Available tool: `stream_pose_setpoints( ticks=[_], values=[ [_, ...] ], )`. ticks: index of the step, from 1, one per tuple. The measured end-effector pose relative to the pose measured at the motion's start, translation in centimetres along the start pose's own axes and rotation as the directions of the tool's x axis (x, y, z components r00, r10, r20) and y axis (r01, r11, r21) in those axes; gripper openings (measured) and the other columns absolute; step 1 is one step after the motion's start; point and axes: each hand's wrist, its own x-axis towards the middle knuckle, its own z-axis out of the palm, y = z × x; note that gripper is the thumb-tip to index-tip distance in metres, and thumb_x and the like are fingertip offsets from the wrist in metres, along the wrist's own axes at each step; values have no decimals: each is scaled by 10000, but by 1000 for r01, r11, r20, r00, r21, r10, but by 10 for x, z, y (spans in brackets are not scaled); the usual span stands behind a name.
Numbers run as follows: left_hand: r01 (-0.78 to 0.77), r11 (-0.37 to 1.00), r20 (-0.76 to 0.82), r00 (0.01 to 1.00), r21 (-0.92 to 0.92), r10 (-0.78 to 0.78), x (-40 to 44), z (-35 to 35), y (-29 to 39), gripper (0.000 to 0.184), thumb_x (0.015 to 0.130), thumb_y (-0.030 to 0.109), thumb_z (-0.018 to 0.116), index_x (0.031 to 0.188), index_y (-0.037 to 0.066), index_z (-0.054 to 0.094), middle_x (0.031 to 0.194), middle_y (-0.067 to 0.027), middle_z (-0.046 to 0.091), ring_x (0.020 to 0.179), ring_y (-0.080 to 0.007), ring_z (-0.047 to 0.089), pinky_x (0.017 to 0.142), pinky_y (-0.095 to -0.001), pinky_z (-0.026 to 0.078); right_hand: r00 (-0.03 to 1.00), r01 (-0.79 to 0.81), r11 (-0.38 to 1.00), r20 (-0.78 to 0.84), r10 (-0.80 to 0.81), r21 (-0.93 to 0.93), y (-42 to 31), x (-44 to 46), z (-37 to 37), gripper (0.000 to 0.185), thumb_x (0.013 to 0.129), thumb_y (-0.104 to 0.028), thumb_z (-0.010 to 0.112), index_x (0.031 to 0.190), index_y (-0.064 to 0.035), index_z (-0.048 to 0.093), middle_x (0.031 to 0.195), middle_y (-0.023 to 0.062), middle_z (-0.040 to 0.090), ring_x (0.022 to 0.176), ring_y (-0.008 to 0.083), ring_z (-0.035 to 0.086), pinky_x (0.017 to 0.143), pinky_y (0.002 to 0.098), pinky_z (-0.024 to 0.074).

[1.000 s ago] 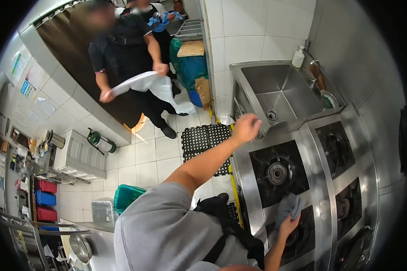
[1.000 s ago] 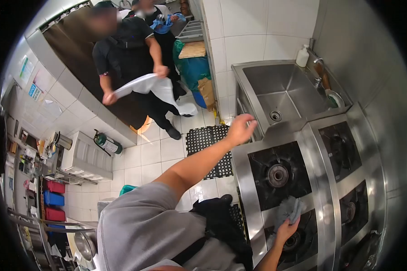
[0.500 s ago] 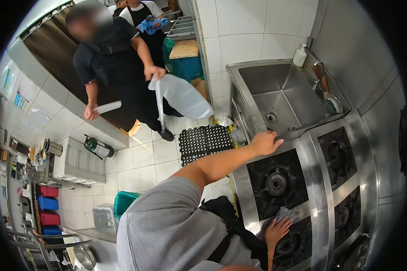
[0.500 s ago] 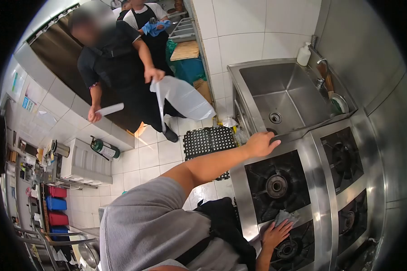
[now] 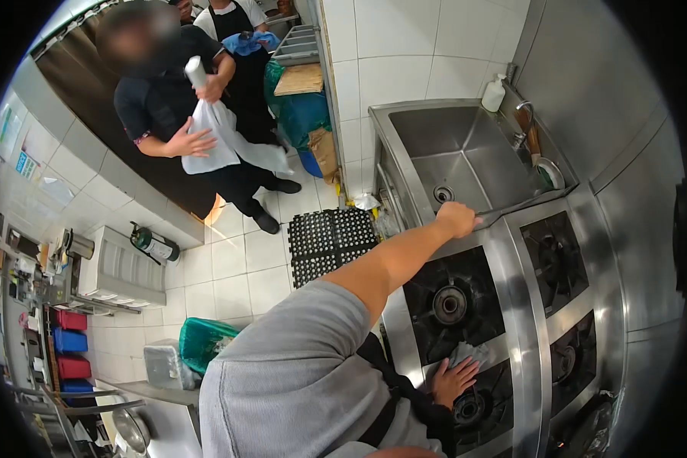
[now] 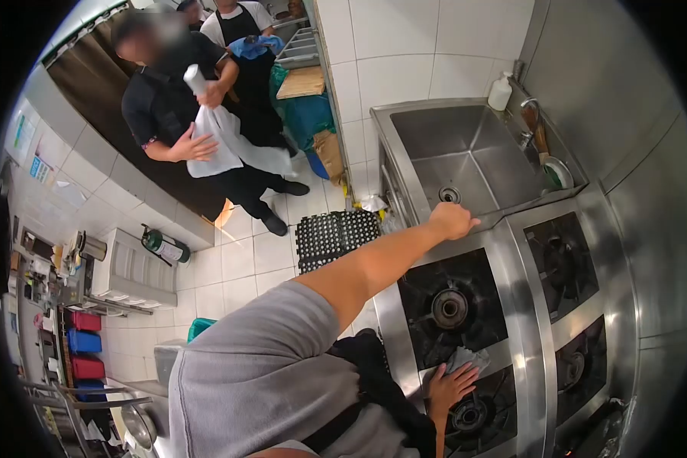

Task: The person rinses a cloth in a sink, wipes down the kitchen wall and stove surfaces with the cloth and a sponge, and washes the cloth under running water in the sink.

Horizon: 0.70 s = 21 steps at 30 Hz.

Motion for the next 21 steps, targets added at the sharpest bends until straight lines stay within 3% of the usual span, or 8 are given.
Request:
stream_pose_setpoints(
  ticks=[4,6,10,12,21],
  values=[
    [44,999,0,999,-4,-44,0,-3,4,528,963,468,441,810,45,718,858,-163,707,863,-346,683,747,-446,535,997,-76,997,-13,76,-8,3,19,8,772,966,-539,388,1489,10,239,1528,291,204,1383,486,258,1078,618,260],
    [40,999,10,999,20,-41,2,4,2,472,935,445,499,817,46,721,865,-162,708,866,-343,684,753,-442,537,979,-173,985,112,170,15,6,34,4,785,972,-548,366,1502,4,191,1542,292,155,1405,479,209,1106,600,222],
    [44,996,26,999,75,-46,4,2,0,338,850,371,639,847,45,728,895,-161,712,880,-340,685,775,-436,542,946,-260,964,214,242,59,3,48,-7,810,974,-568,336,1515,-5,122,1557,287,83,1431,463,134,1137,576,159],
    [58,995,34,998,78,-60,2,0,2,333,846,365,645,854,43,729,905,-164,712,886,-341,685,777,-435,543,918,-298,952,295,265,73,2,52,-14,828,970,-594,312,1526,-32,65,1575,255,21,1455,426,49,1161,541,97],
    [77,992,58,995,105,-83,2,-4,6,331,843,359,651,877,40,730,928,-166,711,910,-340,682,780,-429,549,913,-298,952,311,264,65,4,52,-11,839,963,-617,296,1533,-63,29,1582,239,-7,1461,414,32,1164,526,97]
  ],
)
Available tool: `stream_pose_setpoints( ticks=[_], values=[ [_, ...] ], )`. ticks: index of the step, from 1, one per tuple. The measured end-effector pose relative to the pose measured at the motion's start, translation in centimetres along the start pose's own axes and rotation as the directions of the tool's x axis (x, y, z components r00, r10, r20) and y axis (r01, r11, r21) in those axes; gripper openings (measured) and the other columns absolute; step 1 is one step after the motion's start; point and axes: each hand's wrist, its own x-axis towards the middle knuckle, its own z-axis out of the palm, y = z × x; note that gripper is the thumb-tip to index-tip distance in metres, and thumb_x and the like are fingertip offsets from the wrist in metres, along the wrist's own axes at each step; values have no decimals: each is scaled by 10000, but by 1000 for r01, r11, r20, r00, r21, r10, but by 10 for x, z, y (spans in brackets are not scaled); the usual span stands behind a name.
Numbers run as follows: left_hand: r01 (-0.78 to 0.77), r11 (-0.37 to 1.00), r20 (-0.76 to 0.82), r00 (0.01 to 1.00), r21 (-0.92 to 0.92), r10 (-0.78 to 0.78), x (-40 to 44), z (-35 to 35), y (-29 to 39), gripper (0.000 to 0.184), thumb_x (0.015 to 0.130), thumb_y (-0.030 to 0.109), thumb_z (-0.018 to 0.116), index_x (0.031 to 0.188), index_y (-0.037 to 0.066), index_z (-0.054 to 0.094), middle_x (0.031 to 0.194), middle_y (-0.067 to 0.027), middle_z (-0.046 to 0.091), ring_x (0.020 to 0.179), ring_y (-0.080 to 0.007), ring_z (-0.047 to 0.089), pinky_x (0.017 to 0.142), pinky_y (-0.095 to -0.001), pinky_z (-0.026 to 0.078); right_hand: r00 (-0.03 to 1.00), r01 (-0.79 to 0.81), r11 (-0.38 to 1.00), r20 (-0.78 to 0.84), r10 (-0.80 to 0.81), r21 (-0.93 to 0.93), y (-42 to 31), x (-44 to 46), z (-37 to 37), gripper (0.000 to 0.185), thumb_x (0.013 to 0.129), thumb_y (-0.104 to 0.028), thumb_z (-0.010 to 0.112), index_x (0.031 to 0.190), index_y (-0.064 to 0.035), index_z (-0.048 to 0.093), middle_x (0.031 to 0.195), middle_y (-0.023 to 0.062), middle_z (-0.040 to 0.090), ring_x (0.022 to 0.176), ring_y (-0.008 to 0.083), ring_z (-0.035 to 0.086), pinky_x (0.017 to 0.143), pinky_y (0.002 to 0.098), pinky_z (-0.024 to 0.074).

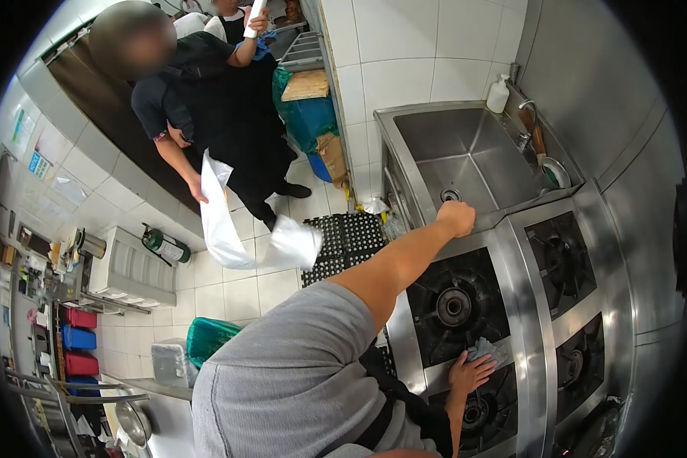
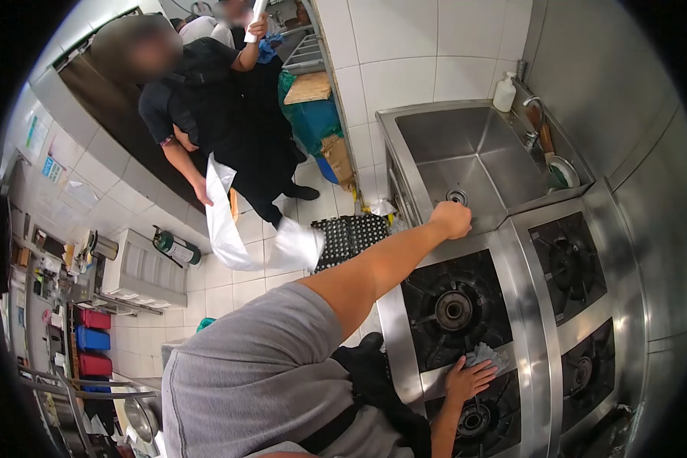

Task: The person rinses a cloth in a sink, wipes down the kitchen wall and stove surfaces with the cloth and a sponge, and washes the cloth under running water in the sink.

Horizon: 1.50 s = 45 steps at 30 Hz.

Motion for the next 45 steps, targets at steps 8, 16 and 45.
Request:
stream_pose_setpoints(
  ticks=[8,16,45],
  values=[
    [42,999,11,999,17,-42,5,5,1,336,845,363,635,903,47,734,971,-170,708,936,-329,681,808,-423,547,1000,20,1000,-8,-20,14,-2,-5,-9,923,917,-637,397,1531,-52,33,1582,242,-10,1458,420,38,1164,525,96],
    [33,999,8,999,20,-34,3,2,2,342,851,363,621,923,48,734,983,-169,708,950,-329,678,823,-426,541,997,68,998,-42,-68,1,2,-7,-5,979,876,-610,505,1529,-42,46,1577,254,13,1448,442,71,1155,536,120],
    [40,999,3,999,24,-40,3,0,4,289,834,278,581,929,51,734,995,-158,708,964,-319,676,810,-422,542,837,540,788,-291,-464,297,75,73,-51,637,904,-306,608,1441,-50,380,1494,277,300,1370,448,300,1123,500,259]
  ],
)
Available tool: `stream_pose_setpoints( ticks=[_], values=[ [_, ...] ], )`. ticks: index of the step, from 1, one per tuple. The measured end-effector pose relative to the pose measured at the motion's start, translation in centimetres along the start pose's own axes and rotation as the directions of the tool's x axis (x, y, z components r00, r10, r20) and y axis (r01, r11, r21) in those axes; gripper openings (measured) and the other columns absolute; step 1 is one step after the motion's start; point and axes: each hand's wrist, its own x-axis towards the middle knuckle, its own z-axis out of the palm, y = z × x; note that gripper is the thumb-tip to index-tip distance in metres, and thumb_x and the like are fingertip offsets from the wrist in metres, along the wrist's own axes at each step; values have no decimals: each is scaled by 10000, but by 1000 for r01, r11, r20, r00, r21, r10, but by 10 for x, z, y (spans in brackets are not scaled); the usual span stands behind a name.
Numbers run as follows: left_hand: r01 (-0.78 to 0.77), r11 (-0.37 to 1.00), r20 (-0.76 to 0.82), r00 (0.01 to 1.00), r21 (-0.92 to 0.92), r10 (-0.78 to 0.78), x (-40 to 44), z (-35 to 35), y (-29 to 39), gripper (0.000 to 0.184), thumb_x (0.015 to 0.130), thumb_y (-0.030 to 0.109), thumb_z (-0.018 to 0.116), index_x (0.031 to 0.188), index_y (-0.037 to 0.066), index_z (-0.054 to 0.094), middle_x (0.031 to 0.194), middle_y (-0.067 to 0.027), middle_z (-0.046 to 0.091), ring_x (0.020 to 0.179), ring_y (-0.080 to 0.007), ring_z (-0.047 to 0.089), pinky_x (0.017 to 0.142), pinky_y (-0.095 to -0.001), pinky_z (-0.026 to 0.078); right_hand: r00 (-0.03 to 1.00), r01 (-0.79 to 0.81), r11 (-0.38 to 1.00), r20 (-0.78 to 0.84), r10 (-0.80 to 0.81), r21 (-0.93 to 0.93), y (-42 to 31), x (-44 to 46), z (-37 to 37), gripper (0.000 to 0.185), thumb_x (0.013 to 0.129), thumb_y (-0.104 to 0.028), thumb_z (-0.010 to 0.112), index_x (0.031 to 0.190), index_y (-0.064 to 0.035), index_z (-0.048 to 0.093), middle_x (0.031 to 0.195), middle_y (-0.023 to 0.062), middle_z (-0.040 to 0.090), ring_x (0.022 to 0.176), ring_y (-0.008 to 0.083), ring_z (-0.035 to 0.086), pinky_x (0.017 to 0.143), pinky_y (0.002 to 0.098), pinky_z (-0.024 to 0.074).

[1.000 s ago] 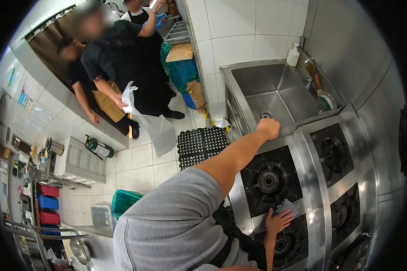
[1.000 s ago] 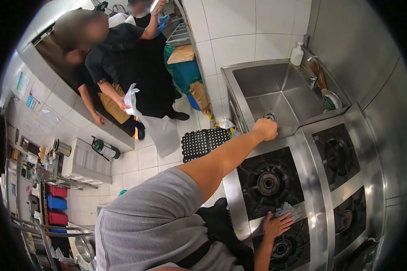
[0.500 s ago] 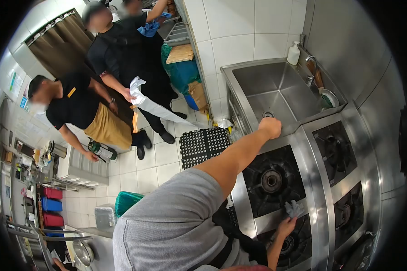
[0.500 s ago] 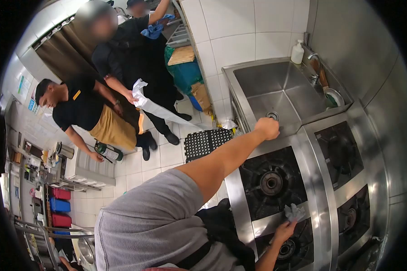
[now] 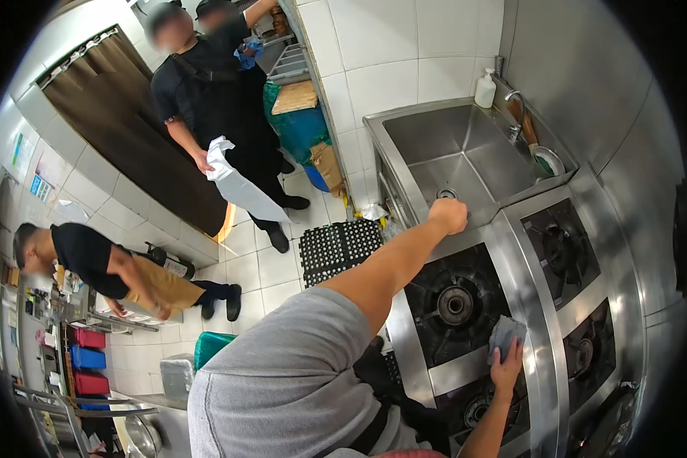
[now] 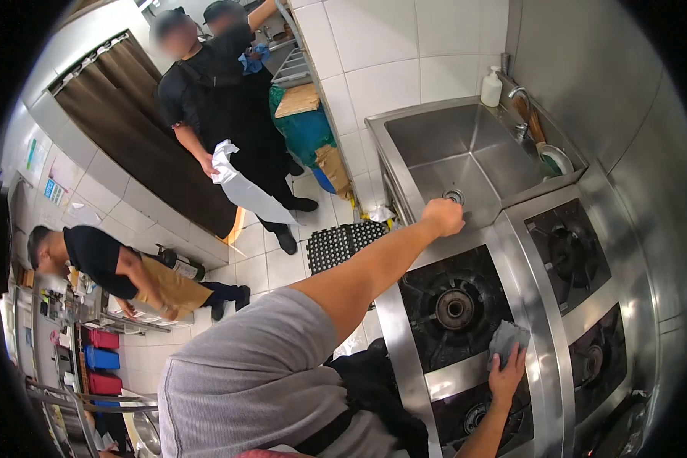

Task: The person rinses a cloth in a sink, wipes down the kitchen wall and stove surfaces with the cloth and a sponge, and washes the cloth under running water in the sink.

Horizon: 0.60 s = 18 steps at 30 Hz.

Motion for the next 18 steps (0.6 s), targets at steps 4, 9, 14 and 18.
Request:
stream_pose_setpoints(
  ticks=[4,9,14,18],
  values=[
    [14,1000,26,1000,1,-14,-2,-2,1,316,823,301,600,959,46,728,1026,-166,702,976,-322,673,825,-431,537,1000,-8,960,25,15,-281,9,1,35,573,954,-283,504,1465,-76,350,1517,259,264,1398,451,235,1127,539,226],
    [39,997,45,998,70,-42,-3,-8,3,338,808,330,614,975,59,729,1028,-157,703,977,-322,672,861,-437,523,968,3,930,-233,-95,-367,40,15,64,552,934,-294,524,1423,-58,418,1476,275,331,1365,453,307,1131,535,242],
    [-123,955,2,992,268,127,10,16,-10,443,855,476,601,855,50,720,896,-177,700,882,-363,674,765,-466,526,957,-31,986,-289,-19,-166,11,48,51,609,787,-248,704,1334,-66,509,1388,236,459,1309,412,408,1101,483,328],
    [-168,949,-97,975,266,200,25,36,-25,521,831,531,615,863,20,708,919,-216,687,917,-405,652,799,-489,511,963,159,980,-235,-128,121,18,84,59,342,701,-25,598,1037,-32,659,1292,146,574,1244,333,499,1044,417,420]
  ],
)
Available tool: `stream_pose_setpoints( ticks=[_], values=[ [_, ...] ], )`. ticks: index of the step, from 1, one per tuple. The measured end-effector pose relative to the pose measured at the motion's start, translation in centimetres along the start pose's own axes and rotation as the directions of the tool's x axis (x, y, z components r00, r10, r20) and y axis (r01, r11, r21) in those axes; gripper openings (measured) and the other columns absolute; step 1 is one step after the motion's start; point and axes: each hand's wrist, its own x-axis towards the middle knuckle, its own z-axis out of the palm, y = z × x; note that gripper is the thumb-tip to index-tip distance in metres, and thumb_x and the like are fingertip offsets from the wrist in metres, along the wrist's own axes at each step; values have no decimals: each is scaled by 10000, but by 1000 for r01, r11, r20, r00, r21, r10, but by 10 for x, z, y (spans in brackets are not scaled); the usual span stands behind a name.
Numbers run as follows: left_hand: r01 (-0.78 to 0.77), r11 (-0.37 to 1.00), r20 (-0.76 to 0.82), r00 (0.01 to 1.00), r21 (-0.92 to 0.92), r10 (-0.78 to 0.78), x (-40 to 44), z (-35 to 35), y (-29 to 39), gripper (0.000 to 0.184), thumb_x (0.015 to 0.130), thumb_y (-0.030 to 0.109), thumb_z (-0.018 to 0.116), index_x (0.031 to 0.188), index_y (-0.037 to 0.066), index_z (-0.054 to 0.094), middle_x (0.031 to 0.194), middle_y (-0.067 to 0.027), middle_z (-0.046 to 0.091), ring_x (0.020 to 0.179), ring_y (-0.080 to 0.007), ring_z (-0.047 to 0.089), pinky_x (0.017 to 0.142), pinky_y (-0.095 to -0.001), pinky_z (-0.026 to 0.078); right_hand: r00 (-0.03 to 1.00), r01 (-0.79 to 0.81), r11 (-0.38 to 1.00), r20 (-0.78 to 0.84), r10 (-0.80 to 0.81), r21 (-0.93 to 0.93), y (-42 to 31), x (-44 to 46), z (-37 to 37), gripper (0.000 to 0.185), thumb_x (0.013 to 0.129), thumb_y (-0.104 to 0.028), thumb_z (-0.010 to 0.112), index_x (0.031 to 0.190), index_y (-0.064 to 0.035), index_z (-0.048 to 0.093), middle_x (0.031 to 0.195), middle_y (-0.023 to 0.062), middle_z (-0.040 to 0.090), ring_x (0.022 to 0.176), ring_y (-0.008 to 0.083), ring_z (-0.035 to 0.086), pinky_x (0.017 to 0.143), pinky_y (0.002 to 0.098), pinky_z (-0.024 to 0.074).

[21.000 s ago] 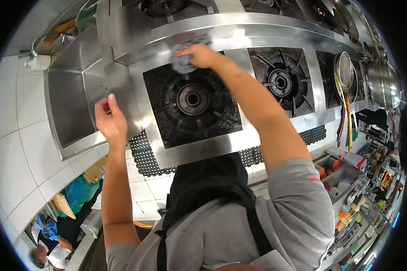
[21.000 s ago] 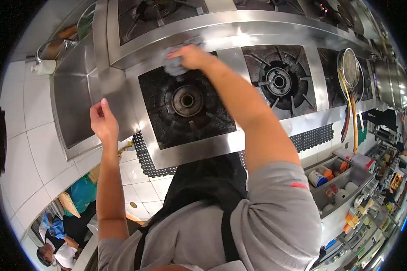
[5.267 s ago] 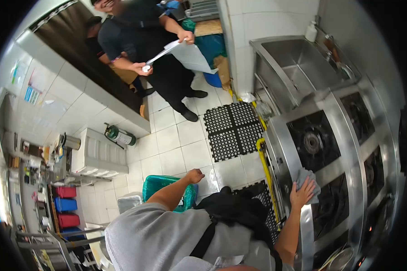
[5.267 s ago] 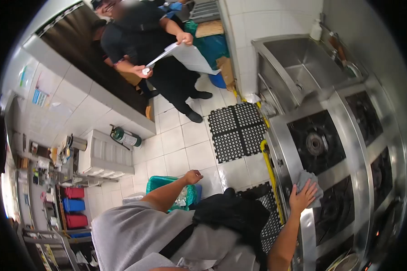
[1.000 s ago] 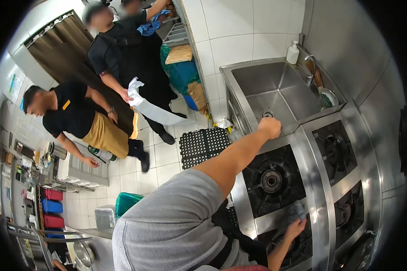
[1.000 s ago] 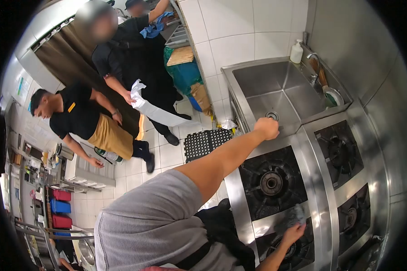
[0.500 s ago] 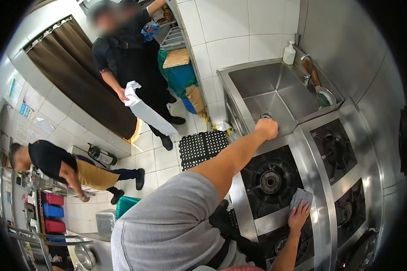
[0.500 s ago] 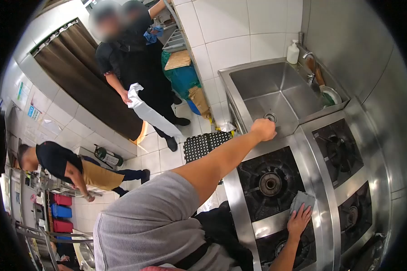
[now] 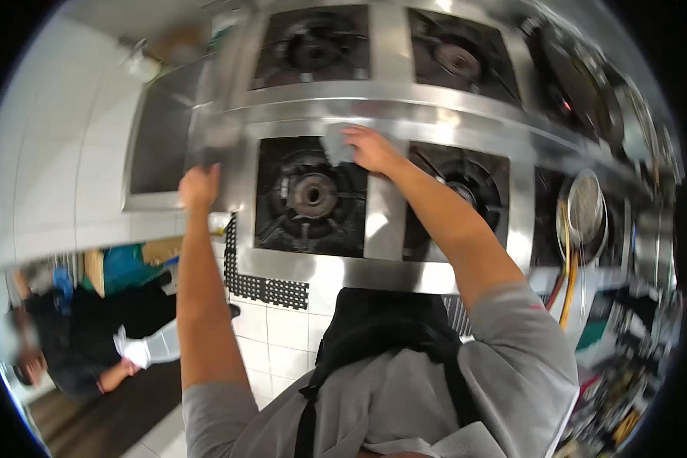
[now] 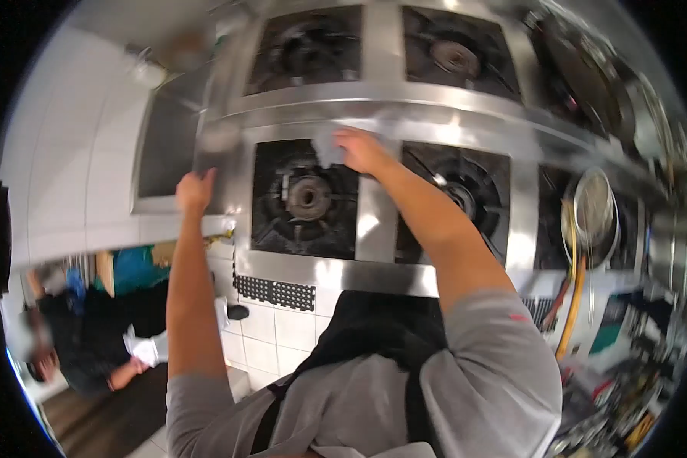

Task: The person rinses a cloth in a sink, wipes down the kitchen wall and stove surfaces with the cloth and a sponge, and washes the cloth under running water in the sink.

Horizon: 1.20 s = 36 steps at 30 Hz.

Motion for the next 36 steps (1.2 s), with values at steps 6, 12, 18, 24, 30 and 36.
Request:
stream_pose_setpoints(
  ticks=[6,12,18,24,30,36],
  values=[
    [142,990,34,989,-14,-142,-13,-36,33,499,814,540,635,921,63,736,936,-225,686,927,-421,648,813,-489,517,996,-59,976,74,44,212,11,17,-33,346,696,-41,580,1023,-83,686,1202,112,648,1058,327,621,932,403,496],
    [170,985,21,985,1,-170,-2,-19,17,514,820,540,629,908,42,720,929,-231,684,934,-418,647,808,-495,515,955,-274,959,-97,281,78,131,-123,-140,328,721,-91,602,1019,-122,733,915,175,691,871,344,662,784,425,527],
    [173,985,33,985,-24,-172,-8,-29,22,534,827,533,626,897,8,700,931,-228,687,924,-408,653,809,-482,518,598,-800,544,-268,755,-252,113,-205,-221,321,807,-184,601,1078,-39,693,1062,199,679,1031,327,655,898,377,502],
    [188,979,8,982,-83,-188,-10,-28,21,613,860,615,557,849,16,687,839,-241,677,867,-420,654,760,-489,525,891,-455,885,49,452,97,96,-98,-129,276,815,-108,608,1066,-47,705,1182,146,665,1110,260,634,960,343,473],
    [159,984,-87,982,-77,-166,-11,-27,20,617,866,635,533,833,40,691,751,-221,669,772,-416,659,694,-488,532,990,-114,982,97,100,153,-11,111,40,277,828,-246,592,1077,-195,703,1120,109,672,1042,342,623,931,409,490],
    [196,976,175,968,-95,-177,-5,-27,20,606,865,660,496,947,104,723,865,-155,704,844,-351,683,737,-471,535,975,-92,992,195,107,-83,-91,221,144,278,835,-205,575,1064,-97,690,1063,191,671,995,387,633,880,477,486]
  ],
)
